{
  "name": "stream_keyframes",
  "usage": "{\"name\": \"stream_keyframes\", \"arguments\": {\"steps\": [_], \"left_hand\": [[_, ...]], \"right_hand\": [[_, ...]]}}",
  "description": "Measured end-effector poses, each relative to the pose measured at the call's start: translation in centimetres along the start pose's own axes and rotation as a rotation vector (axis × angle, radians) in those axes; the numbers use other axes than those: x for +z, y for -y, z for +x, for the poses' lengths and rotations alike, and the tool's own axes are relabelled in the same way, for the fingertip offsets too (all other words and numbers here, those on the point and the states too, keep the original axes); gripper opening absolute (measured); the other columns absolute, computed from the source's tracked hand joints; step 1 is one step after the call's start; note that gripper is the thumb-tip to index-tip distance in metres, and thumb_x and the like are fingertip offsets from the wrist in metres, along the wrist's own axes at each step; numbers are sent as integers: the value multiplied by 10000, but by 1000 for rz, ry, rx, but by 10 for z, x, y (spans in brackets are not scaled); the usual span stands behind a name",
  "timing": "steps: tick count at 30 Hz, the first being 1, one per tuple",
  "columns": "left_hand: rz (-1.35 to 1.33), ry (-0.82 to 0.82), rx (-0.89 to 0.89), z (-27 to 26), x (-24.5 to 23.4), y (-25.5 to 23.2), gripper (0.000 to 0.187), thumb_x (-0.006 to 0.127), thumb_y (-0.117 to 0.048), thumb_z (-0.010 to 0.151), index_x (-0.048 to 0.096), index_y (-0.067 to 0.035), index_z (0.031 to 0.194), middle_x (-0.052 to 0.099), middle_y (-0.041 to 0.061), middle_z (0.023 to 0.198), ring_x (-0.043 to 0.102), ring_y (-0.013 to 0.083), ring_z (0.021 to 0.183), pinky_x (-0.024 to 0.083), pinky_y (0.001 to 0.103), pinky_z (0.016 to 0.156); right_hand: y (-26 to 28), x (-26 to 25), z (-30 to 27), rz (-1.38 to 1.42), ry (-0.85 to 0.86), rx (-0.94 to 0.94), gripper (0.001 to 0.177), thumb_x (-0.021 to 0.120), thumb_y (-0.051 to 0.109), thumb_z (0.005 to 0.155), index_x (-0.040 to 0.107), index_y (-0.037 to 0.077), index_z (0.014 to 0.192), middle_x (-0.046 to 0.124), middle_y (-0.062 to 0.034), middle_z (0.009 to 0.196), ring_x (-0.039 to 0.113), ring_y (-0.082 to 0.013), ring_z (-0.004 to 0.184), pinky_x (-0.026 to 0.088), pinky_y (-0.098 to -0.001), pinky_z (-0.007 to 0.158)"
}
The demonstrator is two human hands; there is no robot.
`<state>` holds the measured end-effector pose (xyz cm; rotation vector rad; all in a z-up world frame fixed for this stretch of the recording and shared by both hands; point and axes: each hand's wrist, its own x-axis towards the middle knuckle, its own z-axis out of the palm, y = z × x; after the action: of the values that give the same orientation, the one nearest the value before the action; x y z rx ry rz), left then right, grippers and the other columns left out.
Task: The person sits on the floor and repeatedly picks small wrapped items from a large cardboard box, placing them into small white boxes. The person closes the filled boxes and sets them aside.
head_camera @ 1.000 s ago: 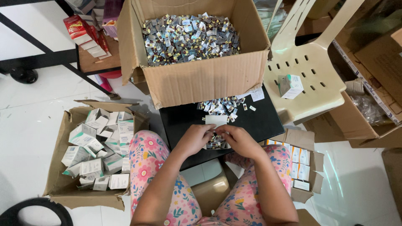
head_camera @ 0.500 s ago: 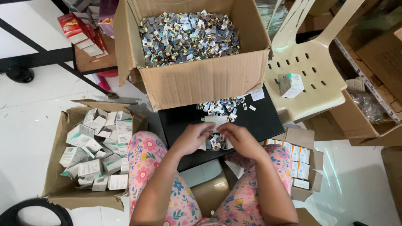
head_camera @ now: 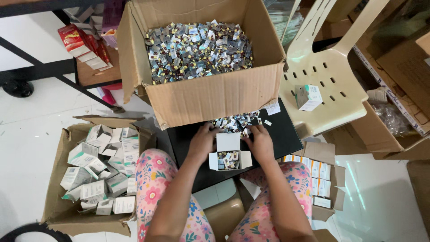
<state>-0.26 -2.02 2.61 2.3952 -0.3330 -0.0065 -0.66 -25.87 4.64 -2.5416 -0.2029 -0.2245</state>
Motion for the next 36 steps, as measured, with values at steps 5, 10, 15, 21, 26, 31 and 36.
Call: {"name": "stream_keyframes", "arguments": {"steps": [5, 10, 15, 21, 26, 31, 36], "left_hand": [[9, 17, 26, -1, 23, 11, 271, 623, -176, 866, 728, -140, 1113, 629, 117, 1177, 601, 343, 1083, 532, 434, 844], [-39, -6, -35, -1, 31, 25, 243, 608, -136, 916, 736, -139, 1122, 670, 93, 1070, 644, 306, 1051, 540, 424, 860], [-109, -257, -76, -1, 15, 16, 129, 697, -134, 902, 745, -91, 1013, 714, 111, 992, 686, 331, 904, 551, 425, 771], [-461, -375, -129, -8, -34, -14, 139, 740, -95, 896, 719, -36, 1020, 727, 95, 924, 721, 206, 750, 565, 320, 674], [-532, -62, -12, -32, -64, -46, 139, 750, -121, 896, 745, -45, 1011, 719, 82, 872, 695, 178, 715, 550, 304, 647], [-300, 136, 235, -38, -65, -68, 110, 731, -115, 867, 751, -62, 961, 731, 119, 888, 723, 289, 809, 565, 376, 718], [-166, 234, 209, -40, -67, -75, 153, 749, -179, 831, 770, -90, 954, 747, 128, 891, 715, 327, 819, 552, 420, 707]], "right_hand": [[-1, 9, 2, 8, 25, -51, 305, 791, 90, 777, 746, 83, 1079, 662, -152, 998, 638, -367, 942, 525, -454, 828], [-16, 21, -1, 84, -33, -32, 236, 760, 39, 832, 720, 55, 1063, 665, -146, 989, 667, -345, 863, 543, -425, 750], [-44, 32, -1, 339, -7, 253, 184, 790, 37, 849, 689, 32, 1003, 653, -94, 780, 613, -195, 653, 514, -327, 609], [-56, 20, 2, 907, 13, 323, 112, 733, 4, 903, 635, 44, 939, 660, 34, 806, 595, -52, 690, 492, -222, 608], [-16, -29, -7, 817, 253, 240, 117, 734, -10, 884, 690, 40, 980, 708, 6, 831, 618, -55, 716, 516, -231, 616], [39, -58, -16, 424, 468, 11, 135, 758, 41, 860, 748, 17, 993, 736, -80, 819, 640, -129, 715, 534, -302, 634], [63, -73, -14, 392, 443, -13, 156, 771, 65, 831, 716, -8, 958, 725, -133, 860, 696, -186, 724, 553, -336, 646]]}}
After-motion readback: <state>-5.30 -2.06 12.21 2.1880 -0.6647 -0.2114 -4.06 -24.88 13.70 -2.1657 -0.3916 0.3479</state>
